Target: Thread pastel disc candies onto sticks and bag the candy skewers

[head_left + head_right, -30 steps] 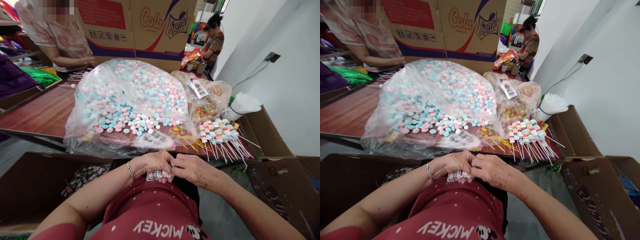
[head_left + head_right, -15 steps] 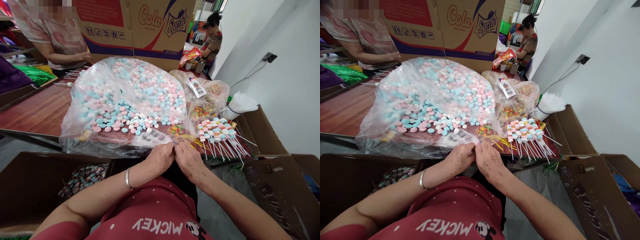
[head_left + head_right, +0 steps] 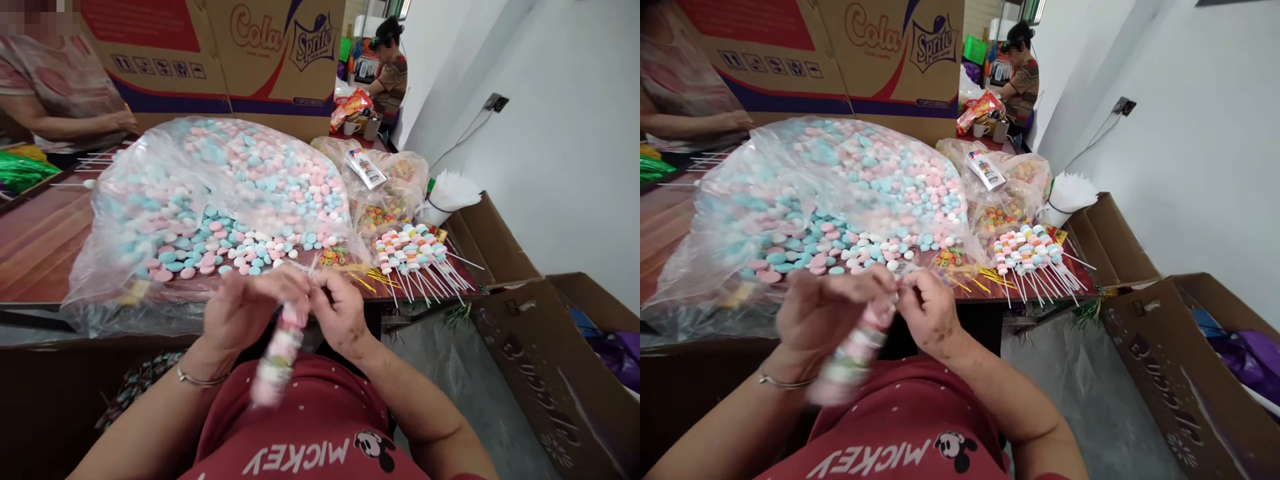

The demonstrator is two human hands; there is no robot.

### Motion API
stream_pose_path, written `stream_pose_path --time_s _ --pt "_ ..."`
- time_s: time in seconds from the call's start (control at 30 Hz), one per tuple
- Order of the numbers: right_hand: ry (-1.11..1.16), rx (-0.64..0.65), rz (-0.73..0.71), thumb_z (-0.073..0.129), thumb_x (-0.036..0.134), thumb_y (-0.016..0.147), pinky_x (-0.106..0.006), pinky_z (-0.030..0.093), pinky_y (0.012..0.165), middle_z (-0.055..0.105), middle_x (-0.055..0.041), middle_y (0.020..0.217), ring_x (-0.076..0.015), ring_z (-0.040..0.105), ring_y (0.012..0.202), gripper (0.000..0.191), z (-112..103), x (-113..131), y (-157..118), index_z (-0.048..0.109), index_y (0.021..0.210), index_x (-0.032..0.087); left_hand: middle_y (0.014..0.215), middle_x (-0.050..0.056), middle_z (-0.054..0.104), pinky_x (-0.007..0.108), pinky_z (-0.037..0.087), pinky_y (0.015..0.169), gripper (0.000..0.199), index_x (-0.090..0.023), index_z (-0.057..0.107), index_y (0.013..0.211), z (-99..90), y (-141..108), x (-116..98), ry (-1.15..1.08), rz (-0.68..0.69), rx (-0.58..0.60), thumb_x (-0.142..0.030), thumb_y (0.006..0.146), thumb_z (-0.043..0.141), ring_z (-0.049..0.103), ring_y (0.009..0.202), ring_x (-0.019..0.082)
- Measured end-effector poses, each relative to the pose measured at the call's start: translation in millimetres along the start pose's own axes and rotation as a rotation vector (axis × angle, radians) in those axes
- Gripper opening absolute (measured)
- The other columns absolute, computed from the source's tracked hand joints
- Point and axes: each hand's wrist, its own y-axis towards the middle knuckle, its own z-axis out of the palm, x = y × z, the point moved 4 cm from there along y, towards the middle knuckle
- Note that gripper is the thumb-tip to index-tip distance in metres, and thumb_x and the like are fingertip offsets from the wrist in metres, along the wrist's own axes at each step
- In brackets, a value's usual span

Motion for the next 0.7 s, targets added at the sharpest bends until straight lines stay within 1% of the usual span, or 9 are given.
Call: stream_pose_path --time_s 0.07,0.13,0.2,0.27,0.37,0.47,0.57,0.63,0.7 --pt "-0.007 -0.051 0.003 0.044 0.019 0.086 -0.023 0.043 0.062 0.056 0.0018 0.067 -0.0114 0.051 0.062 0.014 4 -5 1 0.051 0.074 0.021 0.056 0.011 0.068 0.042 0.052 0.071 0.062 -0.021 0.076 0.061 -6.0 -6 -1 0.047 -0.035 0.161 -0.072 0.083 0.047 0.062 0.065 0.027" --pt "-0.014 -0.058 -0.058 0.043 0.019 0.086 -0.025 0.044 0.065 0.056 0.0003 0.069 -0.0125 0.052 0.065 0.013 9 -4 0 0.052 0.075 0.021 0.064 0.011 0.071 0.041 0.052 0.075 0.057 -0.019 0.077 0.066 -11.9 -15 9 0.124 -0.162 0.182 -0.066 0.085 0.051 0.063 0.068 0.025" --pt "0.017 0.022 -0.09 0.042 0.02 0.087 -0.025 0.045 0.066 0.057 -0.0006 0.071 -0.0131 0.053 0.067 0.014 19 0 -4 0.053 0.078 0.021 0.077 0.011 0.074 0.039 0.053 0.079 0.051 -0.018 0.077 0.074 -18.3 -23 21 0.1 -0.276 0.042 -0.064 0.084 0.056 0.066 0.077 0.026" --pt "0.088 0.111 -0.041 0.042 0.022 0.088 -0.025 0.046 0.066 0.057 -0.0007 0.072 -0.0128 0.052 0.067 0.014 29 3 -9 0.053 0.08 0.021 0.088 0.01 0.075 0.037 0.054 0.082 0.042 -0.018 0.076 0.084 -22.1 -30 29 0.011 -0.298 -0.118 -0.059 0.079 0.066 0.067 0.087 0.027" --pt "0.239 0.18 0.119 0.047 0.028 0.088 -0.024 0.045 0.065 0.057 0.0006 0.073 -0.0114 0.051 0.065 0.014 39 1 -17 0.054 0.079 0.02 0.102 0.008 0.075 0.034 0.053 0.09 0.035 -0.019 0.075 0.097 -22.6 -41 35 -0.04 -0.277 -0.205 -0.044 0.072 0.078 0.066 0.101 0.027" --pt "0.415 0.272 0.301 0.053 0.034 0.086 -0.022 0.044 0.062 0.054 0.0027 0.068 -0.0102 0.048 0.062 0.018 52 -6 -24 0.056 0.076 0.019 0.108 0.006 0.074 0.031 0.051 0.095 0.032 -0.021 0.074 0.1 -24.9 -50 37 -0.05 -0.22 -0.321 -0.033 0.07 0.081 0.066 0.105 0.024" --pt "0.536 0.398 0.417 0.053 0.034 0.086 -0.021 0.043 0.06 0.054 0.0032 0.067 -0.0095 0.047 0.061 0.019 66 -12 -31 0.059 0.078 0.018 0.099 0.003 0.075 0.03 0.052 0.092 0.024 -0.022 0.074 0.093 -29.5 -56 34 -0.028 -0.125 -0.434 -0.029 0.071 0.08 0.067 0.098 0.021" --pt "0.465 0.45 0.377 0.052 0.029 0.087 -0.021 0.043 0.063 0.057 0.0024 0.07 -0.0097 0.049 0.063 0.017 66 -16 -33 0.061 0.078 0.017 0.082 0.002 0.074 0.028 0.054 0.081 0.012 -0.021 0.071 0.079 -40.7 -59 27 0.057 -0.066 -0.474 -0.031 0.074 0.076 0.067 0.084 0.019" --pt "0.283 0.464 0.293 0.051 0.023 0.088 -0.022 0.043 0.068 0.061 0.0015 0.072 -0.0101 0.052 0.067 0.017 57 -24 -33 0.062 0.077 0.017 0.063 -0.001 0.065 0.025 0.051 0.065 0.02 -0.02 0.064 0.067 -63.5 -64 18 0.236 -0.032 -0.468 -0.034 0.08 0.07 0.061 0.064 0.015"
